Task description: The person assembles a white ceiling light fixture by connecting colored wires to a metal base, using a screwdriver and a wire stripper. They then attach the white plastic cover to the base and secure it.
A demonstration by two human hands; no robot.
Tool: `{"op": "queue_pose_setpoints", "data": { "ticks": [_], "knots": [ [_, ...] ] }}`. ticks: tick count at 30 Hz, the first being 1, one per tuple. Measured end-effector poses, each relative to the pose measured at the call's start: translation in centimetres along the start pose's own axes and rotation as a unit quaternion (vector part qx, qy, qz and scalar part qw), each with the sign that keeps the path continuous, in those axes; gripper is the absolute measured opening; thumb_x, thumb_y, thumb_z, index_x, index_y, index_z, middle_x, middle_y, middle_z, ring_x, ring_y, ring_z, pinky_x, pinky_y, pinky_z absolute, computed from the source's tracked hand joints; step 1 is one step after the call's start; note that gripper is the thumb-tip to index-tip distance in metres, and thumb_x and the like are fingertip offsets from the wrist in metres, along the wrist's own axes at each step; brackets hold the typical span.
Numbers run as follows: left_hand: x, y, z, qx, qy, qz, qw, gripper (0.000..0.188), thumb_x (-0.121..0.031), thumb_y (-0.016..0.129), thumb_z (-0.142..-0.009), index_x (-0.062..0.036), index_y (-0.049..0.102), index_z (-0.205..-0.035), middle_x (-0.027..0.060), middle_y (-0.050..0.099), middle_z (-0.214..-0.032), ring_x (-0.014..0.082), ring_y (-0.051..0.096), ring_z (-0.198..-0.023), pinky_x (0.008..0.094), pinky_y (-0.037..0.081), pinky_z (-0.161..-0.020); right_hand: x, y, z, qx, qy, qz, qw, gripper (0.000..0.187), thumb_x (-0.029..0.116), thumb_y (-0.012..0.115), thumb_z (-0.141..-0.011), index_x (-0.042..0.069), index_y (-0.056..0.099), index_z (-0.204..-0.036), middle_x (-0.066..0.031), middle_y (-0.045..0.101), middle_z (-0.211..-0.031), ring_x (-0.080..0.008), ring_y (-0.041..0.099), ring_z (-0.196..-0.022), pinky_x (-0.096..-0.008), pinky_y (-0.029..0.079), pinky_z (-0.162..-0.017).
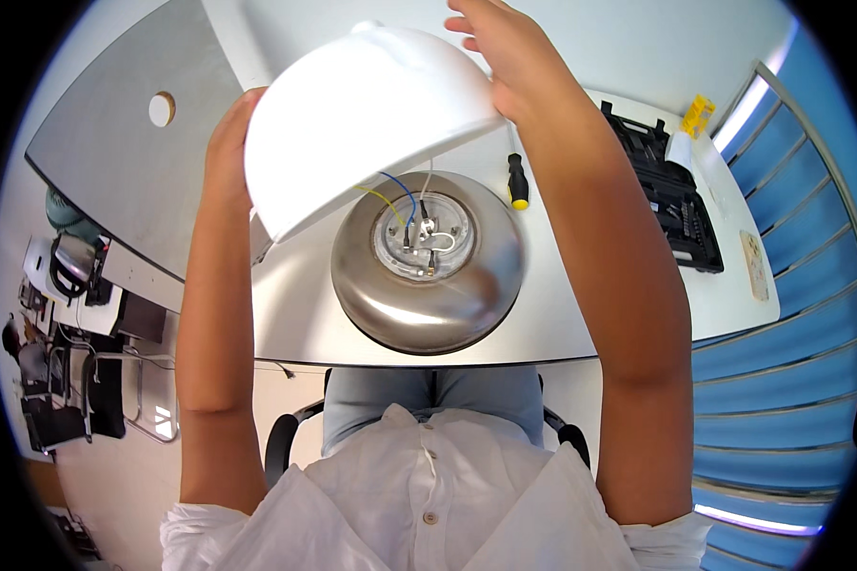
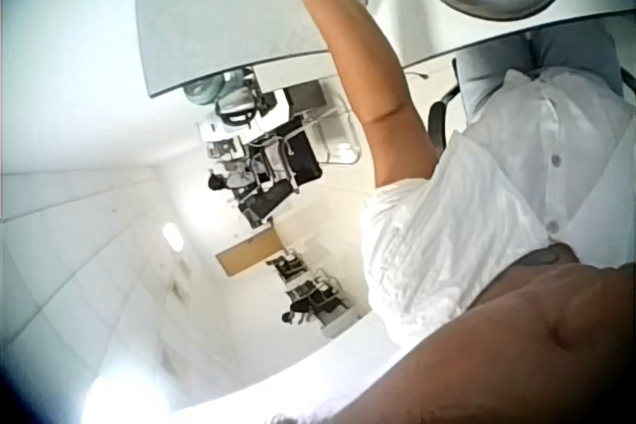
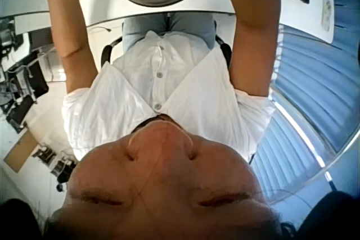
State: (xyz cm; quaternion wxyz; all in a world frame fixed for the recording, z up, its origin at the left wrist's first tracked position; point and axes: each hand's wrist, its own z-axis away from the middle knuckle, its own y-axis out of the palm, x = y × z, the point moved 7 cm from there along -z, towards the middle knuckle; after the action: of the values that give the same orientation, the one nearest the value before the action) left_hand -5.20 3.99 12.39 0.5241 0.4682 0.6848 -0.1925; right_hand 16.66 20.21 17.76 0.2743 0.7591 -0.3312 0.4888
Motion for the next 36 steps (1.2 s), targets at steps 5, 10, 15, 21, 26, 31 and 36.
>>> {"op": "queue_pose_setpoints", "data": {
  "ticks": [5,10,15,21,26,31,36],
  "knots": [
    [0.9,-1.0,-1.9,0.036,-0.077,-0.019,0.996,0.034,-0.025,0.052,-0.094,-0.0004,0.061,-0.115,0.0135,0.066,-0.108,0.0188,0.066,-0.088,0.0284,0.054,-0.076,0.5,1.1,-0.1,0.086,0.06,-0.037,0.994,0.078,0.058,0.051,-0.09,-0.004,0.038,-0.135,-0.0259,0.042,-0.133,-0.0332,0.038,-0.128,-0.0451,0.033,-0.104],
    [0.2,-0.3,-3.0,0.037,-0.022,-0.084,0.996,0.031,-0.023,0.065,-0.086,-0.0021,0.066,-0.109,0.011,0.068,-0.095,0.0184,0.063,-0.074,0.0296,0.053,-0.061,0.6,0.2,-0.3,0.122,-0.02,-0.092,0.988,0.074,0.054,0.05,-0.093,-0.001,0.035,-0.139,-0.0226,0.045,-0.133,-0.0294,0.042,-0.126,-0.0398,0.032,-0.106],
    [0.9,-0.5,-4.4,0.008,-0.058,-0.039,0.998,0.034,-0.023,0.069,-0.082,-0.0027,0.067,-0.109,0.0106,0.068,-0.095,0.017,0.062,-0.073,0.0278,0.053,-0.06,-0.3,0.5,-0.6,0.107,-0.076,-0.139,0.982,0.064,0.047,0.05,-0.096,-0.001,0.038,-0.138,-0.0166,0.052,-0.127,-0.0213,0.047,-0.12,-0.0313,0.034,-0.104],
    [1.1,-0.4,-5.3,0.118,-0.038,0.032,0.992,0.037,-0.024,0.068,-0.082,-0.003,0.065,-0.112,0.0112,0.067,-0.1,0.017,0.063,-0.08,0.0282,0.054,-0.064,-0.5,2.1,-2.9,0.094,-0.171,-0.105,0.975,0.059,0.046,0.049,-0.096,0.002,0.042,-0.136,-0.0144,0.054,-0.124,-0.0199,0.048,-0.119,-0.0312,0.035,-0.103],
    [0.1,0.1,-3.9,0.127,-0.023,0.05,0.99,0.037,-0.025,0.067,-0.084,-0.0029,0.064,-0.113,0.0115,0.067,-0.102,0.0178,0.064,-0.082,0.0288,0.054,-0.065,0.9,3.2,-2.9,0.072,-0.213,-0.027,0.974,0.059,0.046,0.048,-0.097,0.002,0.043,-0.135,-0.0136,0.055,-0.122,-0.0195,0.049,-0.117,-0.0315,0.034,-0.103],
    [-0.8,0.7,-2.3,0.142,-0.005,0.07,0.987,0.038,-0.025,0.065,-0.085,-0.0028,0.063,-0.115,0.0117,0.066,-0.103,0.0186,0.064,-0.084,0.0294,0.055,-0.066,1.6,2.9,-1.9,0.058,-0.237,-0.048,0.969,0.061,0.046,0.048,-0.097,-0.001,0.042,-0.135,-0.0162,0.052,-0.129,-0.0214,0.046,-0.121,-0.0327,0.033,-0.104],
    [-1.4,1.4,-0.7,0.05,-0.003,0.029,0.998,0.034,-0.023,0.062,-0.088,-0.0023,0.063,-0.114,0.0121,0.066,-0.103,0.0198,0.065,-0.084,0.0301,0.055,-0.065,0.8,1.3,0.0,0.064,-0.208,-0.053,0.975,0.063,0.049,0.043,-0.098,-0.001,0.04,-0.137,-0.0182,0.05,-0.132,-0.0232,0.043,-0.125,-0.0339,0.029,-0.107]
  ]
}}
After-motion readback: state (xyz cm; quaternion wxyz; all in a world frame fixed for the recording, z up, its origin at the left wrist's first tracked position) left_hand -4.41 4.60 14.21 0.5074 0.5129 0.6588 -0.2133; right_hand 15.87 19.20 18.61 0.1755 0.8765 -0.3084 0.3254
